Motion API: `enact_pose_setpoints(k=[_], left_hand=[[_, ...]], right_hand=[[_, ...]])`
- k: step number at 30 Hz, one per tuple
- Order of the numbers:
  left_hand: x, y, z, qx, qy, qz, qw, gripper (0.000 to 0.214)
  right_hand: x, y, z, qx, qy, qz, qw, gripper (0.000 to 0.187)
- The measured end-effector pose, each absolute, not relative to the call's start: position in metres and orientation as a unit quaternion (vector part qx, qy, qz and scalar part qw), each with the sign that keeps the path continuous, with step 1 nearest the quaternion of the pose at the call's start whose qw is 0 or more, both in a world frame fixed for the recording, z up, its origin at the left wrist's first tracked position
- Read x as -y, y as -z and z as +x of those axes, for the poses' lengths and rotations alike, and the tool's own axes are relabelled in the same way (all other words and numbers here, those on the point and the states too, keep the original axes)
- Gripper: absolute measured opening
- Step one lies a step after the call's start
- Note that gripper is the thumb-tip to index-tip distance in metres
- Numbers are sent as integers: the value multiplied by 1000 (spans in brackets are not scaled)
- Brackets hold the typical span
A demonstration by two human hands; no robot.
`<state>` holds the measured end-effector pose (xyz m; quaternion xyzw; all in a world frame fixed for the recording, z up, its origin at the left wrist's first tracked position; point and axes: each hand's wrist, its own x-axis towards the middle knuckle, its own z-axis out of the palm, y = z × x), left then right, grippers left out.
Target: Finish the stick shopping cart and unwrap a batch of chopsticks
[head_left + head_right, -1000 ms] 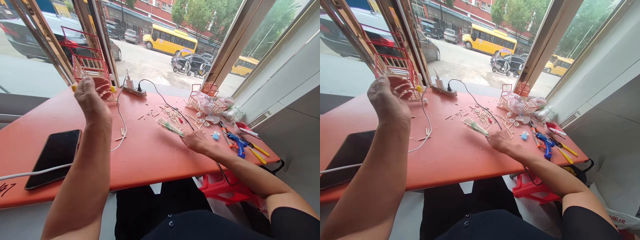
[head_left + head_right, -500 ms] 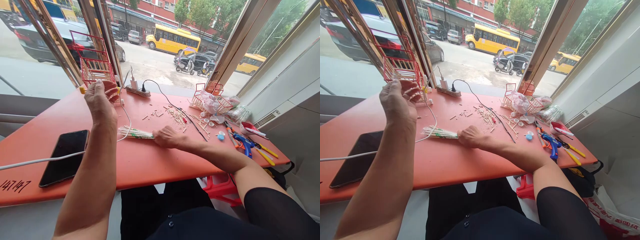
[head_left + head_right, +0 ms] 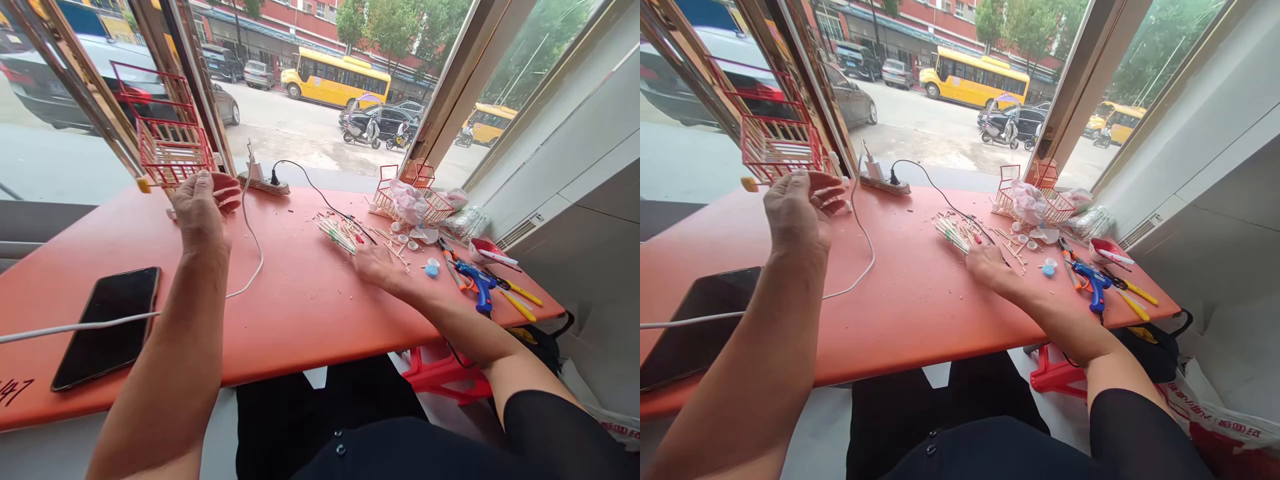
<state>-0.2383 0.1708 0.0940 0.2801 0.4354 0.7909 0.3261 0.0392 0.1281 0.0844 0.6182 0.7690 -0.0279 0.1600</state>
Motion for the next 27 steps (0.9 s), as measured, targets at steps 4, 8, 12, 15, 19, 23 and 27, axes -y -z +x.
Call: enact_pose_setpoints(k=[4, 8, 12, 15, 19, 23, 27], left_hand=[[-172, -93, -237, -444, -785, 283, 325, 38], [-171, -90, -234, -448, -779, 296, 324, 36], [-170, -86, -227, -453, -770, 299, 335, 35], [-171, -82, -223, -461, -761, 315, 330, 30], [-173, -76, -220, -461, -751, 335, 333, 27], [-173, -73, -217, -458, -745, 344, 343, 28], [-172, -72, -212, -450, -741, 355, 350, 30]], right_hand=[[-81, -86, 86, -808, -24, 569, 149, 49], [-39, -75, 135, -930, 9, 319, 183, 29], [-53, -71, 154, -920, -25, 321, 224, 25], [-94, -72, 152, -888, -52, 388, 240, 27], [-144, -72, 142, -860, -67, 446, 238, 32], [-171, -73, 133, -847, -73, 478, 219, 36], [-176, -83, 128, -843, -76, 498, 191, 43]])
